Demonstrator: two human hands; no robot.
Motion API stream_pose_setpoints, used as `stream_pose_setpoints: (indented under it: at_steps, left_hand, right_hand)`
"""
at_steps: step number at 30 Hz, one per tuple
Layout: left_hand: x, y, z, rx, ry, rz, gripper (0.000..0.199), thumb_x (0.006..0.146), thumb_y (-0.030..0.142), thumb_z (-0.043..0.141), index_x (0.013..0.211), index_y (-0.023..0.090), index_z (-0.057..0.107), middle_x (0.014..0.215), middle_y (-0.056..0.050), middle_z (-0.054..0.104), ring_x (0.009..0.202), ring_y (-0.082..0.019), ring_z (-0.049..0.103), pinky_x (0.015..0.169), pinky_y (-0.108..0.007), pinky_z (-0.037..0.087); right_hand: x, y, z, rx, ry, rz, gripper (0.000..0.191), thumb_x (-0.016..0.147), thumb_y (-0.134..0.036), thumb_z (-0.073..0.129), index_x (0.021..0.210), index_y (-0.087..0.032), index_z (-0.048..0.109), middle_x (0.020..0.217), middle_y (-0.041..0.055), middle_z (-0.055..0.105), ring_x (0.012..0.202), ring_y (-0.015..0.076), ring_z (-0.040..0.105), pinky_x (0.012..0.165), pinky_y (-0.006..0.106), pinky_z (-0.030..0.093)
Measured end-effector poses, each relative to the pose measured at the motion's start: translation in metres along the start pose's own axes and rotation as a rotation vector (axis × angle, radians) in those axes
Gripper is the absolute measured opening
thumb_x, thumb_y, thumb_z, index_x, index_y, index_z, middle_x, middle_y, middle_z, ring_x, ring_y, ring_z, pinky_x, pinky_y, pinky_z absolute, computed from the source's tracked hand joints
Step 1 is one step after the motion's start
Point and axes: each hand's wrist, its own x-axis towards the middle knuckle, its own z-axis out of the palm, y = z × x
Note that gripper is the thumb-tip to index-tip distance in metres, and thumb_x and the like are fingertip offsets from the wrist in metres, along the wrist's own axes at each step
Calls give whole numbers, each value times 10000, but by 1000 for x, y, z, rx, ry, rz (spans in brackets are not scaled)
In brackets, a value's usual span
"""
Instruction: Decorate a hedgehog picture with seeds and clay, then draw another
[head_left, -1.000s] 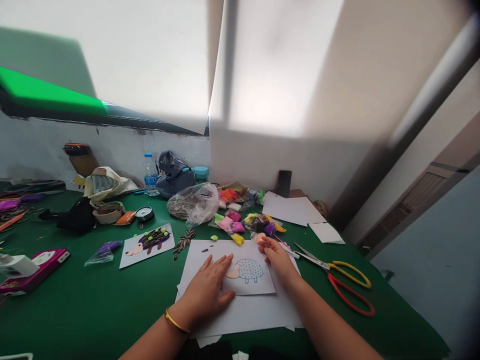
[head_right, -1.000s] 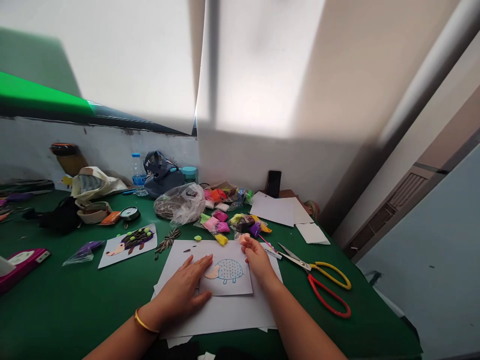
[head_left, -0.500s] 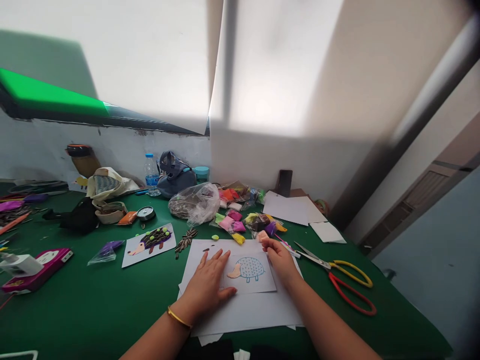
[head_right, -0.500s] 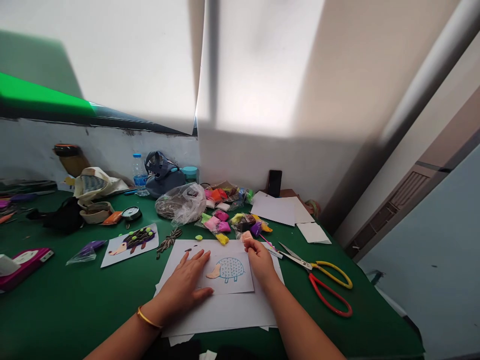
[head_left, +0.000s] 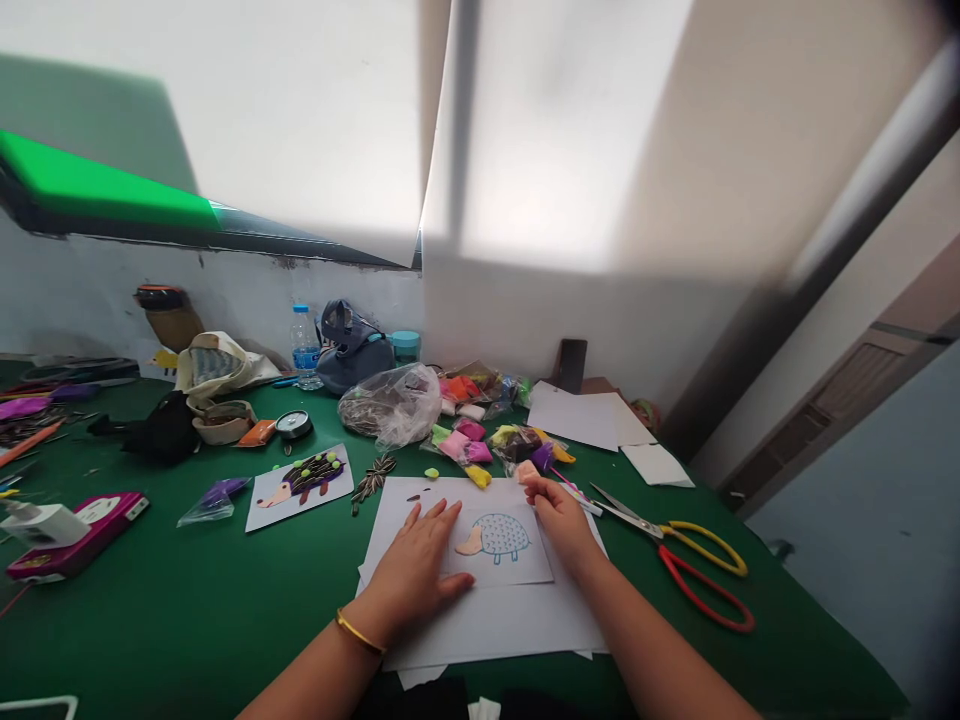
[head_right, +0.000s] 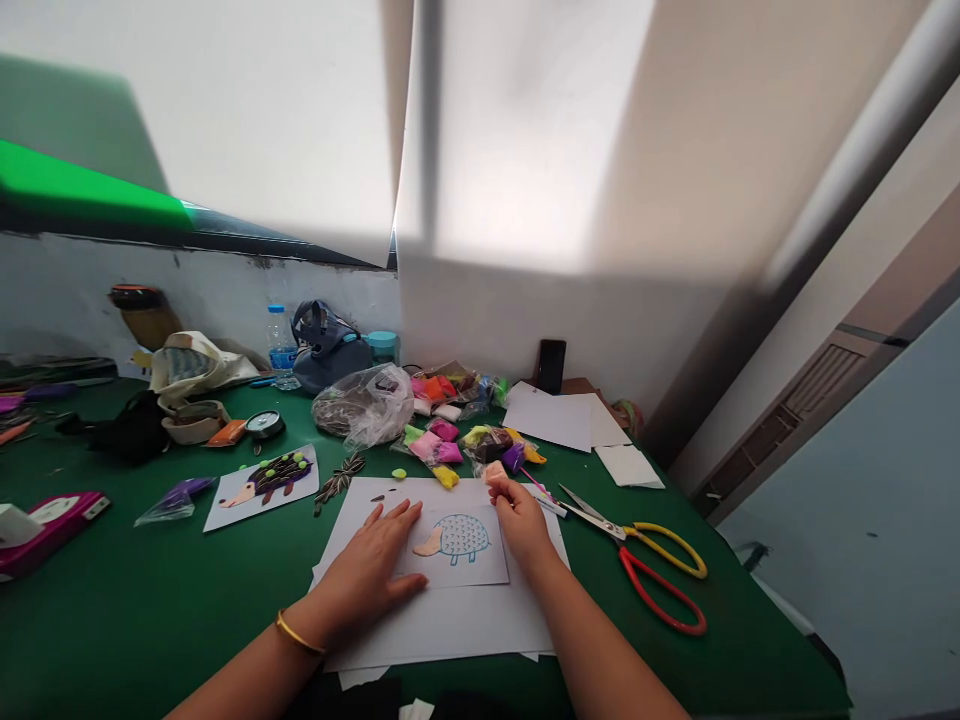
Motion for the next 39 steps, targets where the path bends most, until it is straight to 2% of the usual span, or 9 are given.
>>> stream_pose_setpoints:
  at_steps: [3,8,11,19,25,33,39]
  left_hand:
    - [0,0,-1,-4,2,14,851,769,486,724,1486,205,362,1503,-143,461,1452,-316,320,1215,-561,194]
    - [0,0,-2,-13,14,80,630,785,454,728,1353,262,536,1471,-102,508,1438,-345,339,1194,-610,201]
    - [0,0,-2,-14,37,96,574,772,423,749,1305,291,580,1465,-94,509,1432,-354,345,1187,-619,208]
    - [-1,1,-2,-5,19,94,533,783,413,746,1289,331,598,1482,-80,487,1436,-361,333,1177,-639,208]
    - [0,-1,-1,3,23,92,599,773,424,748,1326,289,560,1466,-96,505,1434,-352,339,1186,-625,200]
    - [-1,2,-3,7,4,71,605,791,446,730,1344,279,548,1491,-108,481,1430,-341,353,1183,-623,201]
    - [0,-3,0,3,34,68,576,810,454,714,1334,269,563,1504,-110,464,1429,-335,358,1184,-619,203]
  right_hand:
    - [1,2,0,-13,-6,-9,338,716,-277,562,1001,-229,737,957,34,709,911,238,638,851,355,478]
    - [3,8,1,3,-2,10,352,713,-287,577,1023,-232,734,978,39,715,936,247,643,864,363,488]
    - [3,8,1,-3,-5,3,345,713,-291,580,1015,-228,736,967,40,717,939,250,643,869,367,489]
    - [1,6,1,-33,-20,-17,358,728,-291,578,1045,-233,733,989,43,713,943,251,646,875,380,491]
    - [3,8,2,-15,-19,-31,347,714,-296,605,1026,-230,740,1002,48,716,946,255,645,887,388,496]
    - [3,11,2,-44,-31,-32,366,740,-285,572,1068,-236,726,1044,47,701,973,247,640,907,387,486]
    - [2,8,2,-48,-35,-43,366,741,-282,567,1067,-227,725,1031,48,699,968,248,639,895,380,484]
